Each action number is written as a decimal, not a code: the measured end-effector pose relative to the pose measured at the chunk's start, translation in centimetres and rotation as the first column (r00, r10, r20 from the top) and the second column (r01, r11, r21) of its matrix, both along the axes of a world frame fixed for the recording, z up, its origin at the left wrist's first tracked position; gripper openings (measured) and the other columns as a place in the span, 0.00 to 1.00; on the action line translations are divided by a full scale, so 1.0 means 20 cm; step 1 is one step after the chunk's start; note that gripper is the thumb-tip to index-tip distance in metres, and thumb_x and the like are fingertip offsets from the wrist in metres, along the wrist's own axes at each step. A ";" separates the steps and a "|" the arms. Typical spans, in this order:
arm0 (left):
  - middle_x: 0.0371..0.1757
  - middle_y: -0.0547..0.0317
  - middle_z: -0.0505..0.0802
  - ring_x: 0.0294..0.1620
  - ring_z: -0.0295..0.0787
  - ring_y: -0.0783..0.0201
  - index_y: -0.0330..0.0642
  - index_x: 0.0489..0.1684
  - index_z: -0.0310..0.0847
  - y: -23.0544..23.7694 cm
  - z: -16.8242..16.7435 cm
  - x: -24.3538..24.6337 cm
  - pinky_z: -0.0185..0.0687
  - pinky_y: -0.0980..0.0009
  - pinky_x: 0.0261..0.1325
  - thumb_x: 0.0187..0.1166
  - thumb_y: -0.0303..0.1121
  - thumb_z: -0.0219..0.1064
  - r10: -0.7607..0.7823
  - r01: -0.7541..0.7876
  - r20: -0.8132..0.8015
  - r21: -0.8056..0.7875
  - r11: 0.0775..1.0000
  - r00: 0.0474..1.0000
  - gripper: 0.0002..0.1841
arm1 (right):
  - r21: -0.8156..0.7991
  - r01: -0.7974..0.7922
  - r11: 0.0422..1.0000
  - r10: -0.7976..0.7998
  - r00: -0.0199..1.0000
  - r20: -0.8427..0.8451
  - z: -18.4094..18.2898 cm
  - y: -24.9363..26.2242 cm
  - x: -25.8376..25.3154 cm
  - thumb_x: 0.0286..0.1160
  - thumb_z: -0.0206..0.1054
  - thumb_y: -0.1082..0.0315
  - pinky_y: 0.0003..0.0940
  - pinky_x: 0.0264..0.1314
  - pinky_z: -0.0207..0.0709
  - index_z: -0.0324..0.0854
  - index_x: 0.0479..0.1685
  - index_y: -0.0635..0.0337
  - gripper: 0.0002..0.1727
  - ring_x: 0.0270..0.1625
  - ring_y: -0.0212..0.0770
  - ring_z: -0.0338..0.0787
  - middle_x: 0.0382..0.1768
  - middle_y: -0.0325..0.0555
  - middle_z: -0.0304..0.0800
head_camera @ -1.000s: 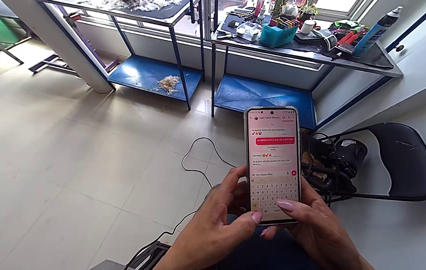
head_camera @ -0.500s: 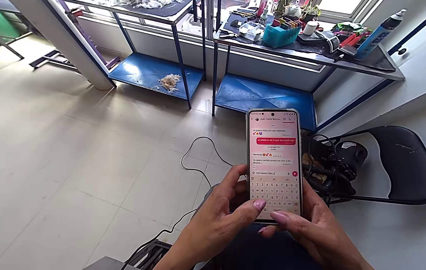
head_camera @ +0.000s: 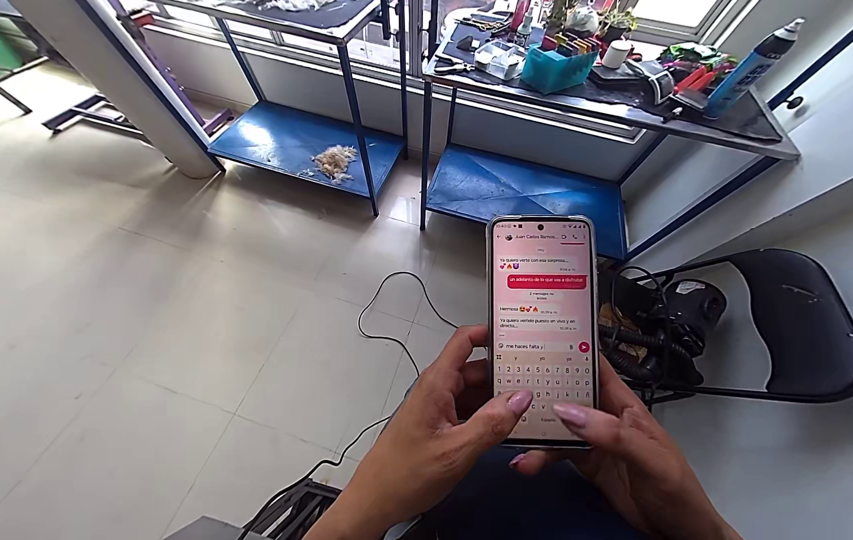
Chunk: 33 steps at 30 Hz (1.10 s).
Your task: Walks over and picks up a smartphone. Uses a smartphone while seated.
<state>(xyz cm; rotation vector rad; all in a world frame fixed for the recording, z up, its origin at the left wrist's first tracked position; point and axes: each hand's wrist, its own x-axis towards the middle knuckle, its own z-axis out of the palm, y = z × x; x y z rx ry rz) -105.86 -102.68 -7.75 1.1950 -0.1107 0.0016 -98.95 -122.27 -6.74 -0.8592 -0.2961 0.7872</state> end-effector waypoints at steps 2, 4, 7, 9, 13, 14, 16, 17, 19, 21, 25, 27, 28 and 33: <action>0.55 0.52 0.94 0.56 0.94 0.64 0.42 0.79 0.63 -0.01 -0.01 0.00 0.88 0.70 0.64 0.87 0.31 0.63 0.016 -0.017 0.014 0.011 1.000 1.000 0.23 | 0.011 0.012 1.000 -0.012 0.999 -0.043 0.00 0.01 0.00 0.86 0.63 0.66 0.51 0.49 0.95 0.63 0.79 0.51 0.25 0.56 0.54 0.96 0.62 0.57 0.90; 0.55 0.51 0.94 0.56 0.93 0.64 0.41 0.80 0.62 -0.01 -0.01 0.00 0.87 0.69 0.64 0.87 0.30 0.62 0.018 -0.019 0.021 0.018 1.000 1.000 0.24 | 0.008 0.030 1.000 -0.029 0.997 -0.076 0.00 0.01 0.00 0.88 0.61 0.65 0.50 0.47 0.95 0.64 0.78 0.51 0.22 0.55 0.55 0.97 0.60 0.58 0.90; 0.56 0.52 0.93 0.57 0.93 0.65 0.40 0.80 0.61 0.00 0.00 0.00 0.87 0.69 0.65 0.88 0.33 0.61 0.003 -0.003 0.013 0.017 1.000 1.000 0.24 | 0.038 0.017 0.999 -0.013 0.994 -0.106 0.00 0.00 0.01 0.85 0.62 0.69 0.53 0.49 0.94 0.62 0.80 0.52 0.26 0.56 0.56 0.96 0.62 0.59 0.89; 0.56 0.53 0.93 0.58 0.93 0.65 0.40 0.80 0.61 0.01 0.01 0.00 0.87 0.69 0.65 0.89 0.34 0.59 -0.006 0.006 0.003 0.020 1.000 1.000 0.23 | 0.040 0.010 0.999 -0.005 0.994 -0.107 0.00 0.00 0.01 0.84 0.62 0.72 0.54 0.49 0.94 0.61 0.80 0.52 0.26 0.56 0.57 0.96 0.62 0.60 0.89; 0.56 0.53 0.93 0.58 0.92 0.65 0.39 0.80 0.61 0.01 0.01 0.00 0.86 0.69 0.65 0.89 0.34 0.57 -0.006 0.006 0.009 0.031 0.999 1.000 0.23 | 0.021 0.021 1.000 -0.019 0.992 -0.124 0.01 0.01 0.01 0.88 0.60 0.66 0.52 0.46 0.94 0.65 0.77 0.52 0.22 0.54 0.56 0.97 0.60 0.61 0.90; 0.56 0.53 0.93 0.58 0.92 0.65 0.40 0.80 0.61 0.01 0.01 0.00 0.86 0.69 0.65 0.89 0.35 0.57 -0.009 0.009 0.010 0.033 0.999 1.000 0.22 | 0.022 0.021 1.000 -0.018 0.992 -0.123 0.01 0.01 0.01 0.88 0.60 0.66 0.52 0.45 0.95 0.66 0.77 0.52 0.21 0.54 0.56 0.97 0.60 0.61 0.90; 0.55 0.53 0.93 0.57 0.92 0.66 0.41 0.79 0.63 0.01 0.01 0.00 0.87 0.69 0.65 0.90 0.36 0.56 -0.004 0.004 0.002 0.026 1.000 1.000 0.22 | 0.027 0.005 1.000 -0.003 0.996 -0.091 0.00 0.01 0.02 0.85 0.64 0.68 0.52 0.47 0.94 0.65 0.78 0.52 0.24 0.55 0.56 0.96 0.61 0.60 0.90; 0.55 0.54 0.93 0.57 0.93 0.66 0.41 0.79 0.63 0.01 0.02 0.00 0.87 0.69 0.64 0.90 0.36 0.56 0.003 -0.003 -0.006 0.020 1.000 1.000 0.21 | 0.015 -0.006 1.000 0.007 0.998 -0.058 0.00 0.01 0.02 0.80 0.68 0.70 0.52 0.48 0.95 0.64 0.79 0.52 0.29 0.56 0.55 0.96 0.62 0.58 0.90; 0.53 0.55 0.94 0.55 0.93 0.66 0.43 0.77 0.65 0.01 0.02 0.00 0.87 0.70 0.63 0.90 0.37 0.55 0.021 -0.020 -0.018 0.016 1.000 1.000 0.20 | -0.032 -0.021 0.999 0.021 1.000 0.014 0.01 0.01 0.01 0.73 0.72 0.75 0.51 0.51 0.95 0.59 0.80 0.52 0.36 0.57 0.54 0.96 0.64 0.54 0.89; 0.52 0.56 0.94 0.55 0.93 0.67 0.43 0.77 0.65 0.01 0.02 0.00 0.87 0.70 0.63 0.90 0.37 0.56 0.031 -0.031 -0.021 0.019 0.999 0.999 0.20 | -0.055 -0.015 0.998 0.017 0.999 0.035 0.01 0.01 0.01 0.71 0.73 0.78 0.50 0.52 0.95 0.59 0.80 0.53 0.37 0.57 0.53 0.96 0.64 0.53 0.89; 0.50 0.56 0.94 0.53 0.93 0.68 0.44 0.75 0.67 0.01 0.02 0.00 0.87 0.72 0.61 0.89 0.37 0.59 0.045 -0.044 -0.033 0.034 0.998 0.998 0.20 | 0.006 -0.059 0.998 0.059 0.998 0.007 0.00 0.00 0.03 0.76 0.69 0.76 0.52 0.55 0.93 0.59 0.81 0.51 0.34 0.60 0.54 0.95 0.65 0.55 0.88; 0.50 0.56 0.94 0.53 0.94 0.68 0.44 0.74 0.67 0.01 0.02 0.01 0.87 0.72 0.61 0.89 0.37 0.59 0.048 -0.047 -0.039 0.037 0.998 0.998 0.19 | 0.085 -0.097 0.992 0.100 0.995 -0.031 -0.01 -0.01 0.04 0.79 0.64 0.76 0.55 0.59 0.91 0.60 0.82 0.50 0.32 0.63 0.56 0.93 0.67 0.56 0.86; 0.50 0.56 0.95 0.53 0.94 0.67 0.44 0.74 0.67 0.01 0.03 0.01 0.88 0.72 0.60 0.89 0.37 0.59 0.050 -0.049 -0.044 0.038 0.998 0.998 0.18 | 0.124 -0.113 0.986 0.120 0.991 -0.050 -0.01 -0.01 0.04 0.80 0.61 0.76 0.57 0.61 0.89 0.59 0.83 0.50 0.32 0.64 0.57 0.92 0.68 0.57 0.85; 0.49 0.56 0.95 0.52 0.94 0.67 0.43 0.73 0.68 0.01 0.02 0.01 0.88 0.72 0.60 0.89 0.37 0.58 0.057 -0.056 -0.053 0.034 0.998 0.997 0.18 | 0.163 -0.102 0.981 0.126 0.982 -0.138 -0.02 -0.01 0.04 0.83 0.55 0.76 0.59 0.62 0.88 0.61 0.82 0.50 0.28 0.65 0.60 0.91 0.68 0.60 0.85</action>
